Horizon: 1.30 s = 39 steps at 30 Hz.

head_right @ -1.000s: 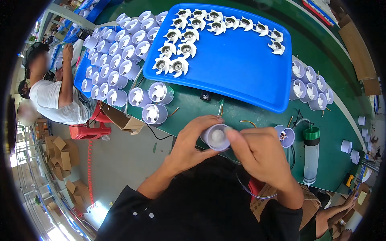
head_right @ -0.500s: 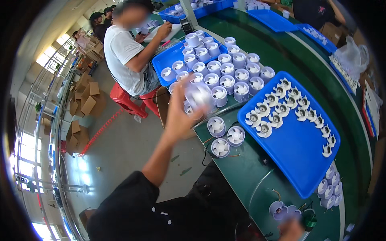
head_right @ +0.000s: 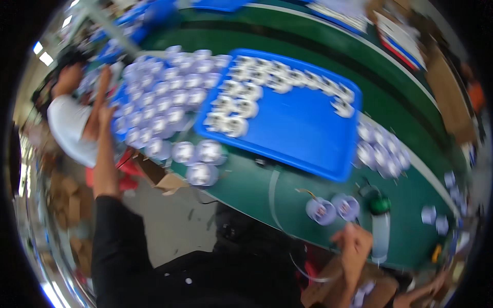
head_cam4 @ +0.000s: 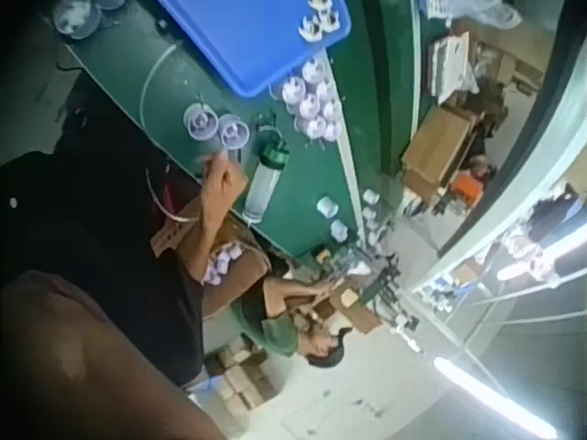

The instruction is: Assembling the internal components and housing of electronic cooling fans on a production line.

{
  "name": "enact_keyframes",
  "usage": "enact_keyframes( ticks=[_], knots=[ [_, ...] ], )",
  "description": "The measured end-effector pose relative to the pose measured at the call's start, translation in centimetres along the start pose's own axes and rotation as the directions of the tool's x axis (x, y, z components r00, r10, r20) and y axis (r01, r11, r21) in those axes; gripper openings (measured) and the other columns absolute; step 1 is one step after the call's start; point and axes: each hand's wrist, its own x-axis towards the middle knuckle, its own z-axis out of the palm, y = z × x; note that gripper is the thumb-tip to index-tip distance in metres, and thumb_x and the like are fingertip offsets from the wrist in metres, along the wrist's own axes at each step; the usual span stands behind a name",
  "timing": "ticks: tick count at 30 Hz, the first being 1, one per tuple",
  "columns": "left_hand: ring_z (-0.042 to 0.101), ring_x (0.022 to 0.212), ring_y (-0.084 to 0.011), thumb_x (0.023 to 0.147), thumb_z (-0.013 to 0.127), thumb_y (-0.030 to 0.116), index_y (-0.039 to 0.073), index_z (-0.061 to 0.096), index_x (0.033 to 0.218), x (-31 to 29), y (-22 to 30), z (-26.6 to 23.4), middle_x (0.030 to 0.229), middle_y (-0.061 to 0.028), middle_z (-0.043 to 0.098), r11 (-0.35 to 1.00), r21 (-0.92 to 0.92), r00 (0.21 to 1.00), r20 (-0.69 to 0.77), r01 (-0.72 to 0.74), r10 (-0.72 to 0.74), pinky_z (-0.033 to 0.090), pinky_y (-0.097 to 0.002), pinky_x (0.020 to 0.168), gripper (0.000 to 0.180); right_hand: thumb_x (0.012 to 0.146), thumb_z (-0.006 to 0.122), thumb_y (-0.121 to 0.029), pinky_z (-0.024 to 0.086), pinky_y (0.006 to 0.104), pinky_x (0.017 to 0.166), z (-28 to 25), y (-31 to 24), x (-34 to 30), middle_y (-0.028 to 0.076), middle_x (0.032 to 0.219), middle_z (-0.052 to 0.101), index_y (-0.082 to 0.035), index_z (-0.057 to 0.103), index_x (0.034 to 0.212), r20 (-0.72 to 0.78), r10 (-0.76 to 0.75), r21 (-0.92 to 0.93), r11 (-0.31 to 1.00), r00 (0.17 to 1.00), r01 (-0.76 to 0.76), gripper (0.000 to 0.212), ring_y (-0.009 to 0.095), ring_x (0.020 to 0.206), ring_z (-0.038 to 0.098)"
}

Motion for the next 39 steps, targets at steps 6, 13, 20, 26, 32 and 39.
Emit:
enact_keyframes(
  ticks=[6,13,20,26,32,39],
  knots=[
    [0.06,0.109,-0.0179,0.101,0.055,0.016,-0.005,0.06,0.122,-13.2,20.1,-7.1,0.117,-0.0119,0.066,0.629,-0.671,0.919,-0.309,-0.394,0.246,0.046,-0.029,0.096,0.031,0.096,0.056,-0.016,0.033,0.0316,0.049,-0.7,-2.2,0.7,0.006,0.054,0.049,0.002,0.066,0.068,0.01,0.001,-0.157,0.988,1.0,0.0,0.035,0.015,0.049,0.046],
    [0.067,0.097,-0.0226,0.083,0.071,0.005,0.004,0.065,0.115,-40.8,42.2,-17.2,0.104,-0.0114,0.071,0.206,-0.978,0.708,0.171,0.036,0.686,0.05,-0.0343,0.088,0.032,0.093,0.066,-0.012,0.031,0.0228,0.051,-3.4,0.8,2.9,-0.002,0.066,0.055,0.002,0.067,0.091,-0.245,0.078,-0.086,0.991,0.966,-0.102,0.014,0.004,0.058,0.041],
    [0.044,0.132,-0.0368,0.075,0.081,0.018,0.002,0.046,0.136,-48.3,48.6,-13.1,0.134,-0.0178,0.053,0.218,-0.905,0.464,0.026,-0.366,0.885,0.029,-0.0524,0.114,0.072,0.092,0.066,-0.008,0.034,0.0236,0.052,-2.9,0.0,4.4,0.001,0.071,0.058,0.002,0.067,0.093,-0.168,-0.027,-0.145,0.989,0.985,0.002,0.01,0.005,0.059,0.043],
    [0.041,0.137,-0.0336,0.078,0.077,0.014,0.004,0.05,0.13,-46.3,46.7,-13.4,0.13,-0.0132,0.057,0.16,-0.924,0.466,-0.022,-0.348,0.884,0.027,-0.0544,0.115,0.06,0.09,0.066,-0.005,0.04,0.0256,0.056,0.5,-4.0,9.2,0.006,0.077,0.062,0.002,0.067,0.093,-0.046,-0.322,-0.169,0.935,0.946,0.311,0.008,0.011,0.062,0.052],
    [0.042,0.136,-0.0332,0.076,0.079,0.016,0.005,0.051,0.132,-46.3,44.8,-10.5,0.131,-0.0111,0.058,0.23,-0.882,0.568,-0.05,-0.41,0.822,0.027,-0.0565,0.115,0.064,0.085,0.068,-0.008,0.051,0.0356,0.066,9.0,-7.7,19.6,0.009,0.091,0.061,-0.006,0.065,0.103,0.321,-0.741,-0.326,0.497,0.589,0.804,0.018,0.024,0.08,0.063],
    [0.042,0.136,-0.0317,0.078,0.08,0.026,0.004,0.052,0.133,-46.5,44.7,-10.7,0.127,-0.0108,0.06,0.247,-0.88,0.602,-0.053,-0.405,0.797,0.025,-0.0595,0.114,0.065,0.078,0.061,-0.01,0.051,0.0316,0.073,13.0,-6.4,26.7,0.006,0.089,0.059,-0.007,0.061,0.083,0.608,-0.777,-0.504,-0.215,0.166,0.837,0.007,0.019,0.088,0.061]
  ],
)
